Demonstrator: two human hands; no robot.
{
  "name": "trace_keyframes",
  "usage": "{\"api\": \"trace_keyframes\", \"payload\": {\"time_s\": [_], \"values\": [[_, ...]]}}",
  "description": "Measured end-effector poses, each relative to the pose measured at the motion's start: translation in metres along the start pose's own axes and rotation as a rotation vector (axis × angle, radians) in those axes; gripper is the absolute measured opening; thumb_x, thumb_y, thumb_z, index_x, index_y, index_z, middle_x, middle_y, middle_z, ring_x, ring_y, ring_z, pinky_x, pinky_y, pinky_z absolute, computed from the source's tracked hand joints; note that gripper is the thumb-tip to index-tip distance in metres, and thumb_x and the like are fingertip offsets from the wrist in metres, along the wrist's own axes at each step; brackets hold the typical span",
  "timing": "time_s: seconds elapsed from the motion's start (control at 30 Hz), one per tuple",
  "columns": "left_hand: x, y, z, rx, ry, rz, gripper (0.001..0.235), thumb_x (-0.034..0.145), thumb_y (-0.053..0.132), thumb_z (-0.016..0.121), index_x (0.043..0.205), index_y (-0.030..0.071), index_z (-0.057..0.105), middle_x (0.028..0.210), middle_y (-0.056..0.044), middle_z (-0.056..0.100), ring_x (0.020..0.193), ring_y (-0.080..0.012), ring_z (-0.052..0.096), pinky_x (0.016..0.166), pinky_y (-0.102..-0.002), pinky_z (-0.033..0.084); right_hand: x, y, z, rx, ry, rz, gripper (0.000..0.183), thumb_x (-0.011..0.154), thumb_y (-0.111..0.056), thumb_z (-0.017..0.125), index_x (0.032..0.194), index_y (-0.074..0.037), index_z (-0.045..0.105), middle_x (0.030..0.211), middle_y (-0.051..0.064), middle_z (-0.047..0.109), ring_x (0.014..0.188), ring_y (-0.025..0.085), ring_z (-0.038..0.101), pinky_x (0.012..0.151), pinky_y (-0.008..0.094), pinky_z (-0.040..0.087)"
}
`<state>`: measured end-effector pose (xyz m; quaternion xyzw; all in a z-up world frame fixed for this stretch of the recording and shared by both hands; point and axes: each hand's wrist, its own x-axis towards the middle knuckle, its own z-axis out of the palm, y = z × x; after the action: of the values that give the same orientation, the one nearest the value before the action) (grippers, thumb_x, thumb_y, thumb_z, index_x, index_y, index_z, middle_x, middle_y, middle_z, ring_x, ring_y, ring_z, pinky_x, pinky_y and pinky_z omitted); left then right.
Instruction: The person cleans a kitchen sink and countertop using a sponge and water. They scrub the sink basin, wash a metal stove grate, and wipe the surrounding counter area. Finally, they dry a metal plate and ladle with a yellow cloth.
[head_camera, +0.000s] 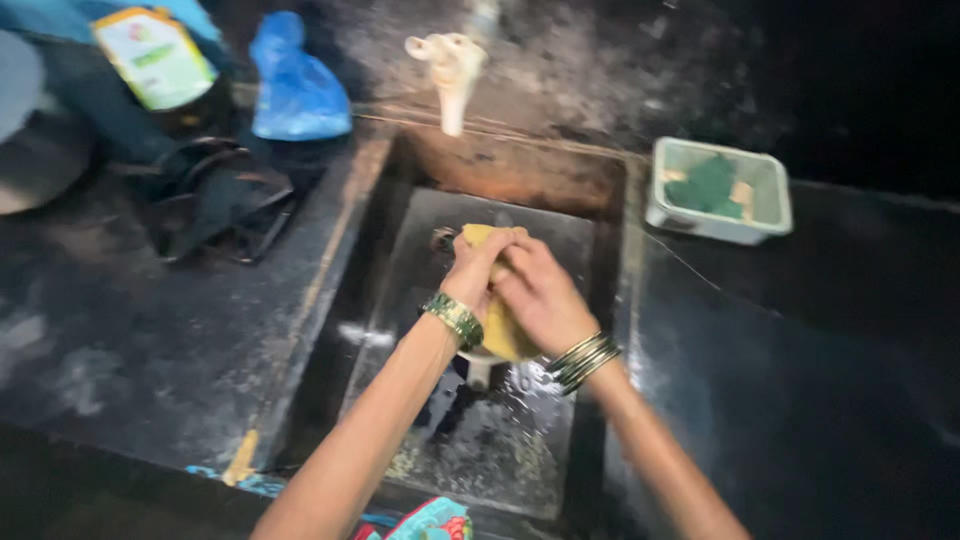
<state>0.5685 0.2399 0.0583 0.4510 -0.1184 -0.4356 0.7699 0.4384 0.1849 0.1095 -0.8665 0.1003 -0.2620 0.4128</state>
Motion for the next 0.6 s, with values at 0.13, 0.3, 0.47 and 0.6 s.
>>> {"api": "trace_keyframes", "payload": {"time_s": [0.13, 0.3, 0.47, 0.6], "values": [[0.049, 0.021, -0.041, 0.022, 0.142, -0.124, 0.045, 0.086, 0.021, 0.068, 0.125, 0.013, 0.047, 0.109, -0.012, 0.065, 0.094, -0.0266, 0.069, 0.076, -0.043, 0.062, 0.078, -0.016, -0.017, -0.155, 0.179, 0.000, 0.024, 0.098, -0.010, 0.058, 0.121, -0.006, 0.066, 0.139, 0.014, 0.063, 0.131, 0.030, 0.064, 0.114, 0.038, 0.049], [0.112, 0.021, -0.074, 0.143, 0.019, -0.031, 0.030, 0.091, 0.021, 0.063, 0.113, 0.001, 0.067, 0.104, -0.017, 0.071, 0.090, -0.0282, 0.071, 0.075, -0.041, 0.060, 0.162, -0.051, -0.016, -0.306, 0.348, -0.379, 0.042, 0.100, -0.006, 0.058, 0.141, 0.002, 0.049, 0.144, 0.025, 0.048, 0.131, 0.044, 0.048, 0.112, 0.049, 0.041], [0.157, 0.021, -0.088, 0.326, 0.052, 0.132, 0.034, 0.091, 0.023, 0.058, 0.116, 0.003, 0.069, 0.109, -0.011, 0.073, 0.099, -0.0193, 0.069, 0.086, -0.033, 0.057, 0.207, -0.052, 0.019, -0.598, 0.270, -0.327, 0.030, 0.102, -0.019, 0.065, 0.128, -0.004, 0.060, 0.130, 0.017, 0.054, 0.121, 0.040, 0.052, 0.103, 0.050, 0.042], [0.166, 0.029, -0.091, 0.088, -0.020, 0.017, 0.036, 0.087, 0.024, 0.069, 0.117, 0.004, 0.068, 0.109, -0.010, 0.072, 0.100, -0.0205, 0.067, 0.088, -0.034, 0.055, 0.220, -0.030, 0.023, -0.678, 0.301, -0.390, 0.029, 0.100, -0.026, 0.068, 0.114, -0.002, 0.062, 0.120, 0.017, 0.052, 0.114, 0.039, 0.049, 0.097, 0.049, 0.039]]}}
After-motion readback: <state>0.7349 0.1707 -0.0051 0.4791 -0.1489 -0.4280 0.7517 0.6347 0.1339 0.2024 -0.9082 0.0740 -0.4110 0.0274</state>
